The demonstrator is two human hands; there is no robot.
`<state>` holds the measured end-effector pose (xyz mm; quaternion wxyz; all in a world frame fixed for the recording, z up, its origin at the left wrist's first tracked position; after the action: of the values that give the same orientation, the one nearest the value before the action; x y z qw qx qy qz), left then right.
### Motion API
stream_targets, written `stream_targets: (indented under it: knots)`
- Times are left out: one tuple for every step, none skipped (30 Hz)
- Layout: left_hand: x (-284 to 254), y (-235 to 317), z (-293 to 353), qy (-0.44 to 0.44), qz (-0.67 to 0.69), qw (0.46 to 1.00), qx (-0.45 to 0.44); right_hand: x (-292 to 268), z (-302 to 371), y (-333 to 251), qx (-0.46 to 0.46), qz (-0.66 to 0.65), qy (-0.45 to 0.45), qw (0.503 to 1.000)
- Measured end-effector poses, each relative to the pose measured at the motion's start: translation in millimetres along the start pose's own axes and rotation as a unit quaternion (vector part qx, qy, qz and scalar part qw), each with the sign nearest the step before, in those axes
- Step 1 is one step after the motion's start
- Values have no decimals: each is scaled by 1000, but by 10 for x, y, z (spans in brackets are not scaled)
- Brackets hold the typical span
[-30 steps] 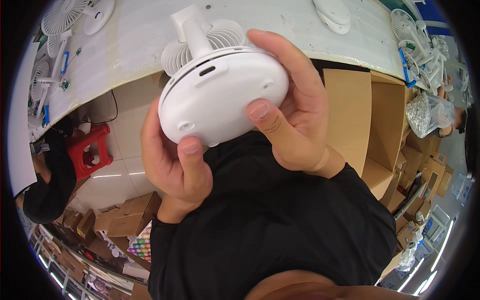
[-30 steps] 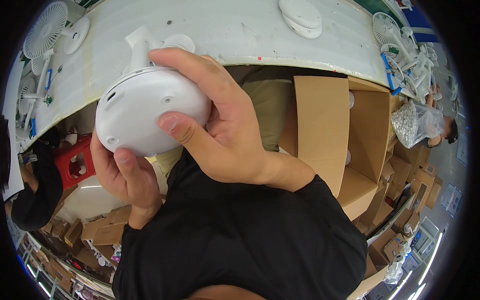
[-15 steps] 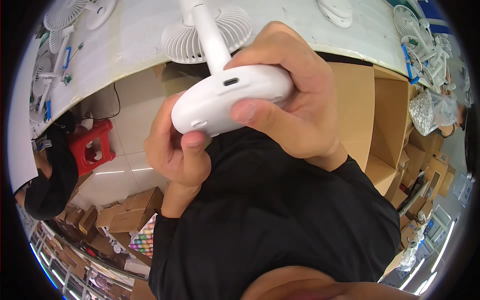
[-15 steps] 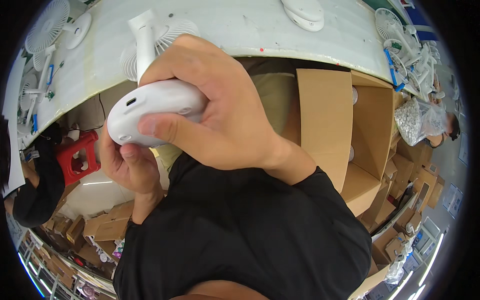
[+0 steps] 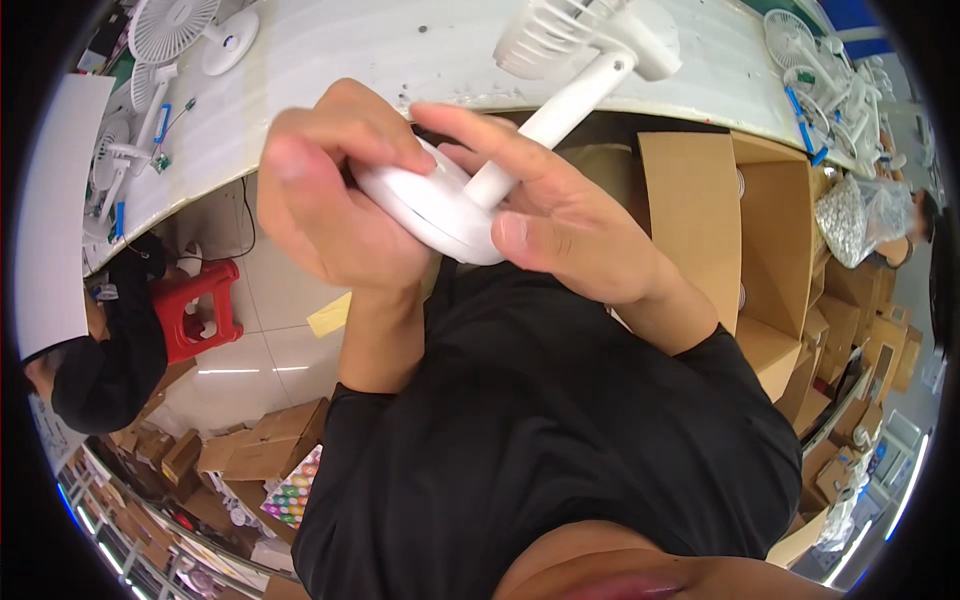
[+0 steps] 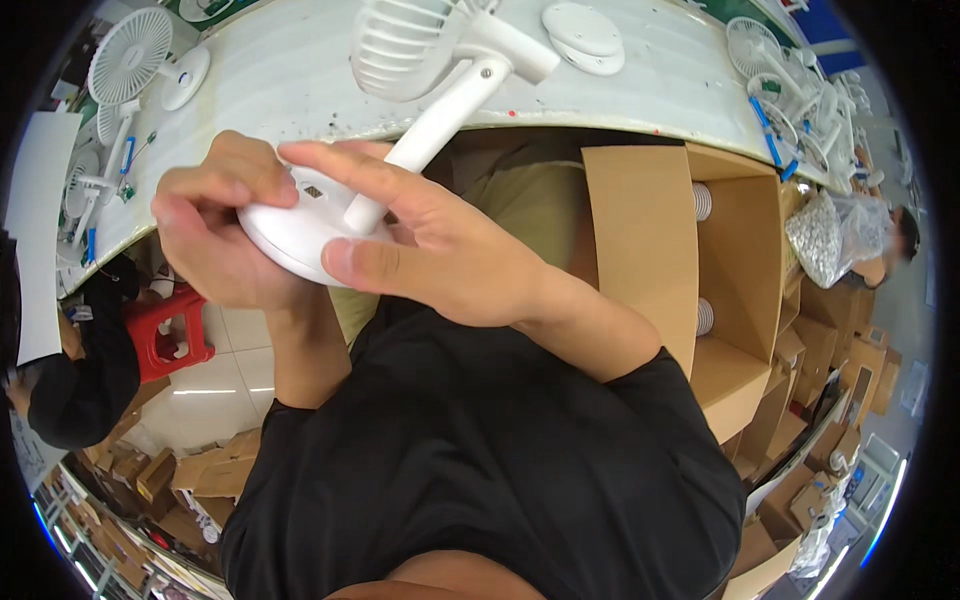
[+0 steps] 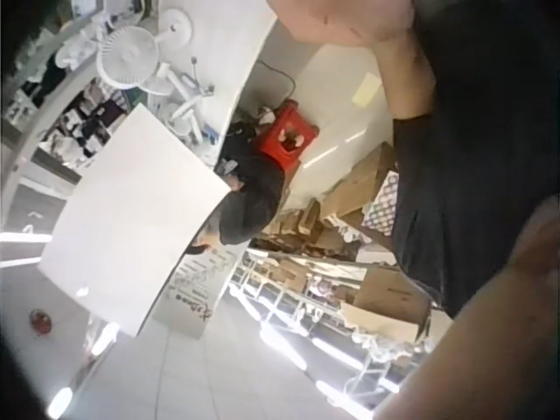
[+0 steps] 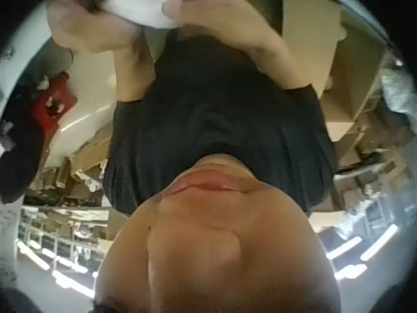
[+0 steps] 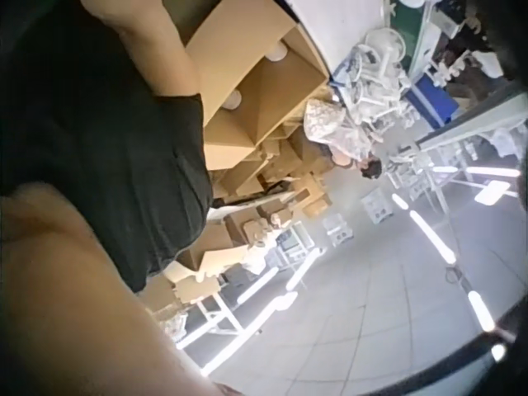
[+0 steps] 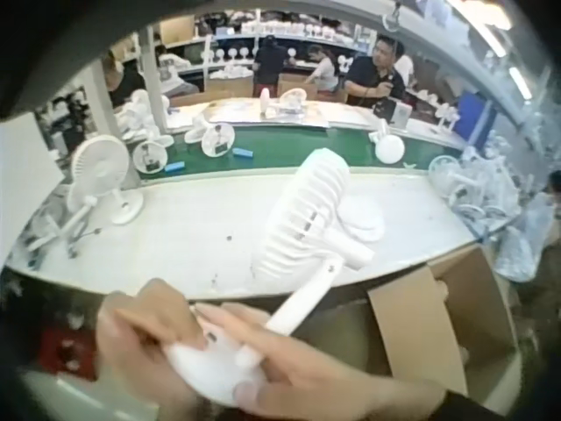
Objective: Assembling portable electric fans by connecting components and snapping the housing together on an assembly line.
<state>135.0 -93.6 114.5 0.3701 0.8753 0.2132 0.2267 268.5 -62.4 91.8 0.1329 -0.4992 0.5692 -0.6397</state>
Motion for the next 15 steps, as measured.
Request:
stream_targets:
  knots:
    - [33, 70, 12, 0, -20, 999, 29, 34, -3, 39, 45, -55, 5, 997]
    - [24, 106, 27, -7, -17, 999, 26, 77, -2, 84, 89, -111, 9, 990]
    - [38, 202, 53, -44, -100, 991, 71, 124, 7, 134, 133, -168, 11, 977]
    - [50, 291, 87, -81, -183, 973, 116, 167, 28, 186, 176, -224, 12, 958]
    - [6, 341, 119, -92, -218, 964, 122, 174, 40, 199, 172, -227, 15, 958]
    - [-31, 390, 151, -103, -255, 953, 129, 198, 47, 215, 169, -195, -13, 966]
    - [-58, 446, 179, -106, -256, 952, 129, 220, 55, 240, 167, -163, -41, 972]
    - [-58, 540, 224, -123, -263, 942, 171, 246, 67, 272, 164, -130, -71, 975]
    - [-52, 616, 264, -137, -271, 929, 212, 282, 86, 307, 161, -96, -101, 977]
    - [-26, 633, 250, -136, -276, 926, 218, 294, 88, 345, 158, -96, -109, 977]
    - [-64, 579, 182, -63, -270, 951, 134, 303, 103, 387, 144, -132, -98, 976]
    - [-95, 507, 134, 8, -260, 964, 49, 314, 115, 442, 128, -170, -85, 973]
    - [-137, 421, 113, 81, -245, 966, -36, 318, 117, 484, 113, -207, -72, 969]
    - [-213, 322, 115, 152, -224, 955, -120, 306, 93, 496, 99, -243, -58, 963]
    - [-262, 302, 108, 154, -229, 954, -116, 314, 79, 512, 99, -246, -64, 962]
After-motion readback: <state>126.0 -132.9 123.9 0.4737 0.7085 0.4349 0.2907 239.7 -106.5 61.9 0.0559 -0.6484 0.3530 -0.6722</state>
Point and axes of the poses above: each hand's wrist, its own z-axis away from the middle knuckle, its own x-axis out of the palm, y = z × x, the point moved 6 cm from there along -z, towards the middle knuckle, and after that the axes turned 13 degrees about -z, right-handed, at the moved point
